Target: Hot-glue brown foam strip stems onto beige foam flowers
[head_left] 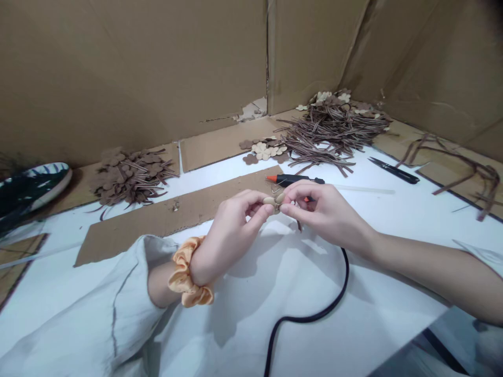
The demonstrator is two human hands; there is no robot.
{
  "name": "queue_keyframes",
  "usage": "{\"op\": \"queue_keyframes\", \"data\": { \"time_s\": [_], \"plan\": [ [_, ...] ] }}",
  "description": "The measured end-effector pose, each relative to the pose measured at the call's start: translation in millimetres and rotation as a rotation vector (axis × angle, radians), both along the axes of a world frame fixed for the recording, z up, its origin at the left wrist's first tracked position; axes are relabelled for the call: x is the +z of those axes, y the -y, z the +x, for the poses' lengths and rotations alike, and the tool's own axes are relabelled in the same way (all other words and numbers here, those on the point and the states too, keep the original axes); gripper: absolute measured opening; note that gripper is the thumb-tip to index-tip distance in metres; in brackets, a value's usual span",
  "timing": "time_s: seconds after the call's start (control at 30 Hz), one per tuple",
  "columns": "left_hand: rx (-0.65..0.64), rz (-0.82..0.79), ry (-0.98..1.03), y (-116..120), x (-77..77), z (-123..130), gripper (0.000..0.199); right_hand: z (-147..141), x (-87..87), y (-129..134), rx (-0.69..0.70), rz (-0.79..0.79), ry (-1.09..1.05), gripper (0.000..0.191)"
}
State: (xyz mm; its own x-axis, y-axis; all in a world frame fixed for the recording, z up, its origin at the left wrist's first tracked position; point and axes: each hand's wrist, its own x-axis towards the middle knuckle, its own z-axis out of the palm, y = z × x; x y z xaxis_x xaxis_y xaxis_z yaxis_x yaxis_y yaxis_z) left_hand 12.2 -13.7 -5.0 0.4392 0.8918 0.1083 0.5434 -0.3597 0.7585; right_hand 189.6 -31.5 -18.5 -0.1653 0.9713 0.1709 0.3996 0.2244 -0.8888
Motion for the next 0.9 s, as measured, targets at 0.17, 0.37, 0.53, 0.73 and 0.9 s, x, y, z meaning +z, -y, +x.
{"op": "queue_keyframes", "data": {
  "time_s": [0.17, 0.37, 0.53, 0.73, 0.9],
  "plan": [
    [0.001, -0.006, 0.017, 1.8, -0.6, -0.7, 0.018, -0.8, 1.4, 0.6, -0.005, -0.026, -0.035, 0.011],
    [0.008, -0.025, 0.045, 1.1, -1.2, -0.8, 0.017, -1.5, 3.1, 1.2, -0.026, -0.066, -0.072, 0.01],
    [0.008, -0.034, 0.054, 1.3, -0.3, 0.1, 0.017, -2.5, 4.6, 1.6, -0.035, -0.097, -0.089, 0.01],
    [0.018, -0.047, 0.067, 3.2, 0.2, 0.5, 0.017, -3.1, 4.5, 2.8, -0.059, -0.142, -0.128, 0.012],
    [0.027, -0.065, 0.083, 2.0, 1.5, 1.6, 0.016, -2.3, 1.5, 2.3, -0.067, -0.17, -0.148, 0.019]
  ]
}}
